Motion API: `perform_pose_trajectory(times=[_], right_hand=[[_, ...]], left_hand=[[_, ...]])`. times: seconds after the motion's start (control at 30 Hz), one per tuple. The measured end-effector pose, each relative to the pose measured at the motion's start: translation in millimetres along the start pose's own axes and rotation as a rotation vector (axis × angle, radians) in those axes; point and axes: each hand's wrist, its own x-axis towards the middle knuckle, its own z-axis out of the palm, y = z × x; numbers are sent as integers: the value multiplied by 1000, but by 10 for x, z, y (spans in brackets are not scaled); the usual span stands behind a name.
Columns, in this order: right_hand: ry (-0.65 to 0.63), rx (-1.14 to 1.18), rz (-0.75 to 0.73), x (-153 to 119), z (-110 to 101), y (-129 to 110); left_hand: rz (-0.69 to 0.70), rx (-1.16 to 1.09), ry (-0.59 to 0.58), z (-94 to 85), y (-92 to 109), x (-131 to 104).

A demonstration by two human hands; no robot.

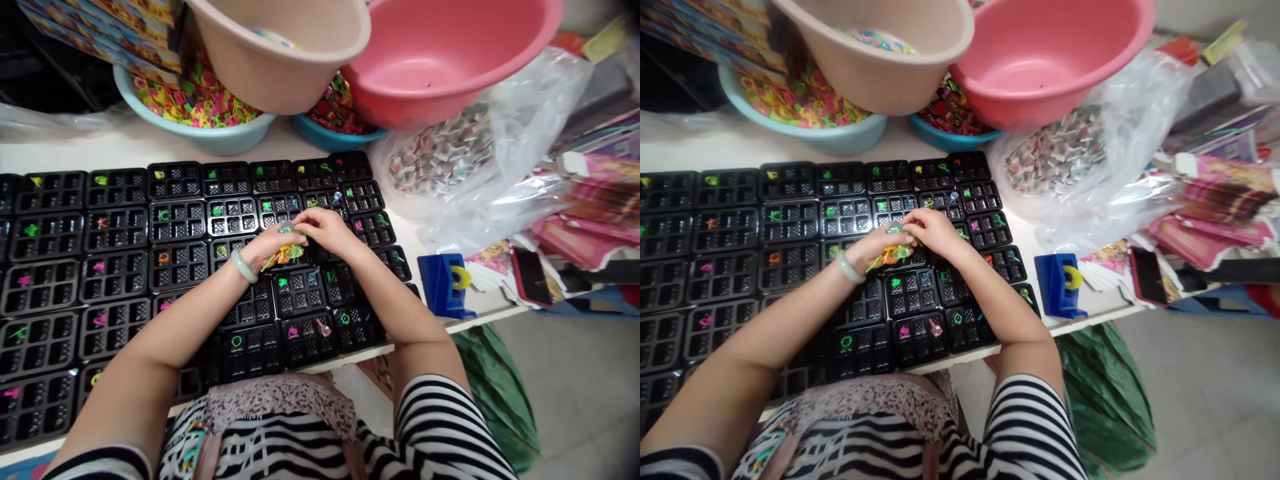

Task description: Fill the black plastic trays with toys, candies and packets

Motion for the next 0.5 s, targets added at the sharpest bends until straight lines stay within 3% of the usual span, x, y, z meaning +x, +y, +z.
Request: perform_pose_trajectory(times=[0.13,0.27,0.4,0.5], right_hand=[[97,3,-80,-218,-57,-59],[24,-85,-194,-456,69,-224],[21,-149,-209,-476,294,-258],[32,-96,-199,-423,372,-238]], left_hand=[[-22,-82,36,14,-8,15],[24,-230,120,59,-37,46],[107,-311,267,151,-69,25],[82,-313,259,167,-39,-30]])
